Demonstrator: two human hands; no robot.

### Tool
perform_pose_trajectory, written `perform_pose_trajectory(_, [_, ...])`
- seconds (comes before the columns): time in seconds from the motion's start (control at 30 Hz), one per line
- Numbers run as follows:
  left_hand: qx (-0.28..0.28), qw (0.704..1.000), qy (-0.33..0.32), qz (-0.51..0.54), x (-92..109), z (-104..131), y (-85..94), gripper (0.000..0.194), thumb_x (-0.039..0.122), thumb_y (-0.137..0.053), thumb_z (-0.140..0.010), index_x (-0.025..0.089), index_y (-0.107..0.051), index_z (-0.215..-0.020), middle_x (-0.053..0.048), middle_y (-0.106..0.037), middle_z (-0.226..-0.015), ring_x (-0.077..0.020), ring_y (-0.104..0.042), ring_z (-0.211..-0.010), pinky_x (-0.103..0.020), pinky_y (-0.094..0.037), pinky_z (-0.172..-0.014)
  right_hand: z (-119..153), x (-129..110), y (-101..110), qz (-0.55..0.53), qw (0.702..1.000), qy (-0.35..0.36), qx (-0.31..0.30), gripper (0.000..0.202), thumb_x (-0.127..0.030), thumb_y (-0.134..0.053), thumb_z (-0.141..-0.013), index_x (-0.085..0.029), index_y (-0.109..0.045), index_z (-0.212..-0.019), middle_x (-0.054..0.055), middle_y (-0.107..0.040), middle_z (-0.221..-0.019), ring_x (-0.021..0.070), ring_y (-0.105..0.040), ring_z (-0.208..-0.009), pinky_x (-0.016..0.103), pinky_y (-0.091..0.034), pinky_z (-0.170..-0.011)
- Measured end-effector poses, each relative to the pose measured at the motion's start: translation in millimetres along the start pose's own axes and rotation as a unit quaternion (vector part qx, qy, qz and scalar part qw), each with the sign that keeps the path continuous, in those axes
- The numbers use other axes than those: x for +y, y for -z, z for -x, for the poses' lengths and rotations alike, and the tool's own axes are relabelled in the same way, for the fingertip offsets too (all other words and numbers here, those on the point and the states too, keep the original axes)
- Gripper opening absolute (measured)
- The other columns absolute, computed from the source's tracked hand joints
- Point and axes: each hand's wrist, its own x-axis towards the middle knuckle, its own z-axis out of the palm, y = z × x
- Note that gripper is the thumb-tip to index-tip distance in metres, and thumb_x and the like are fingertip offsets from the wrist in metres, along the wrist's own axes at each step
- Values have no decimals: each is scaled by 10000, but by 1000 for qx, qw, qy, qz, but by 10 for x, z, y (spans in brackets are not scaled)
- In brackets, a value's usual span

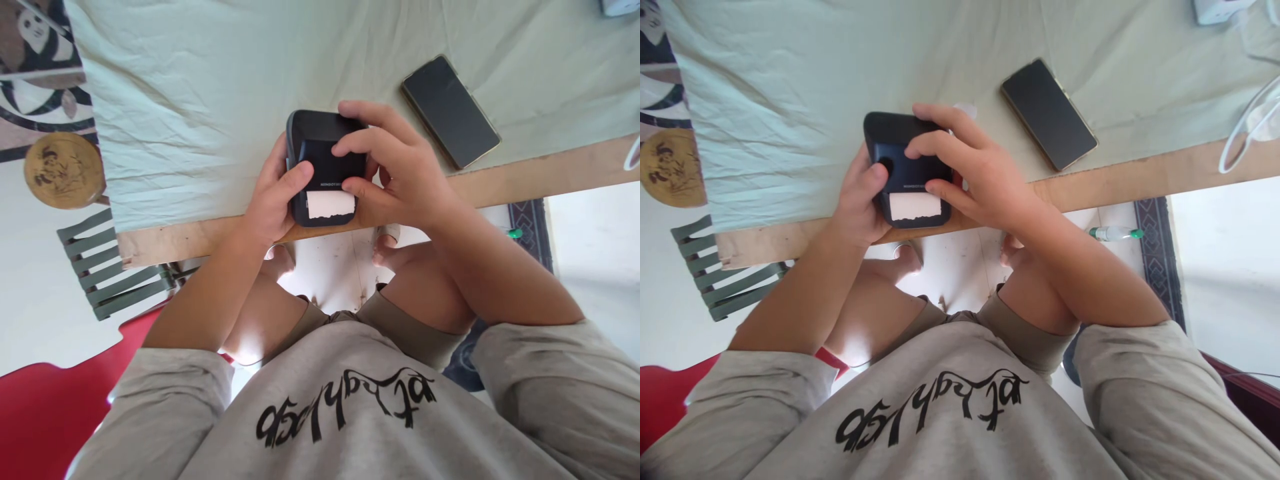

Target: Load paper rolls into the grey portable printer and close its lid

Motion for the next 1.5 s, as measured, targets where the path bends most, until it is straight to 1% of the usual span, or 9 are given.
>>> perform_pose_trajectory(0.17, [35, 998, 47, 8, 12, -39, 12, 418, 608, -580, -765, 276, -590, -1019, -19, -688, -1012, -320, -368, -1368, -454, -418, -1037, 3, 31, 7, 6, 1000, -1, 4, 296, -354, -565, -870, -303, -567, -1162, 57, -438, -1422, 151, -631, -808, 335, -573, -705])
perform_pose_trajectory(0.3, [39, 997, 59, 23, -40, -65, 54, 391, 595, -584, -763, 294, -583, -1012, 0, -696, -991, -316, -301, -1409, -469, -390, -1055, 1, 28, 0, -6, 1000, -9, 25, 297, -338, -575, -860, -304, -575, -1155, 61, -454, -1390, 129, -621, -722, 338, -569, -704])
perform_pose_trajectory(0.63, [31, 997, -5, 68, -96, -71, 51, 319, 512, -475, -894, 252, -646, -965, -11, -690, -1071, -279, -297, -1406, -450, -355, -1105, -7, 44, -34, 29, 999, -3, 36, 349, -268, -574, -824, -296, -525, -1169, 60, -467, -1334, 100, -536, -650, 308, -564, -662])
perform_pose_trajectory(0.8, [37, 996, 17, 80, -102, -102, 60, 442, 586, -439, -896, 212, -645, -1011, -27, -700, -1019, -290, -286, -1409, -473, -315, -1131, 2, 10, -37, 12, 998, -19, 54, 374, -274, -590, -820, -288, -506, -1184, 76, -435, -1345, 101, -554, -662, 299, -551, -625])
perform_pose_trajectory(0.97, [15, 995, 11, 97, -157, -139, 119, 477, 649, -454, -852, 264, -654, -1052, 12, -707, -1031, -307, -222, -1430, -495, -275, -1141, -7, -16, -47, -4, 999, -34, 33, 387, -309, -579, -839, -307, -479, -1213, 69, -404, -1393, 93, -571, -649, 302, -547, -634])
perform_pose_trajectory(1.2, [68, 994, 29, 75, -153, -105, 90, 421, 604, -469, -872, 238, -645, -983, -11, -701, -1020, -280, -343, -1388, -455, -352, -1117, -14, -23, -48, -15, 999, -16, 45, 413, -362, -615, -828, -306, -485, -1216, 82, -428, -1374, 95, -564, -651, 283, -545, -582])
perform_pose_trajectory(1.33, [54, 991, 25, 122, -119, -103, 58, 378, 539, -491, -885, 192, -642, -891, -36, -701, -1011, -273, -430, -1335, -431, -399, -1095, -15, -30, -44, -27, 998, -19, 57, 443, -383, -653, -801, -300, -495, -1206, 78, -428, -1345, 72, -540, -610, 262, -532, -540])
perform_pose_trajectory(1.43, [21, 990, 38, 131, -31, -77, -12, 480, 582, -374, -921, 187, -636, -995, -49, -694, -1053, -270, -450, -1323, -444, -414, -1090, -24, -42, -44, -16, 996, -41, 74, 446, -370, -677, -774, -289, -514, -1182, 76, -439, -1292, 65, -524, -594, 259, -525, -525])
perform_pose_trajectory(1.5, [4, 991, 47, 122, 12, -57, -48, 548, 632, -339, -907, 191, -637, -1039, -62, -689, -1080, -280, -464, -1312, -449, -436, -1072, -33, -54, -47, 3, 994, -45, 99, 401, -353, -673, -771, -275, -533, -1139, 62, -508, -1146, 71, -507, -570, 255, -498, -499])
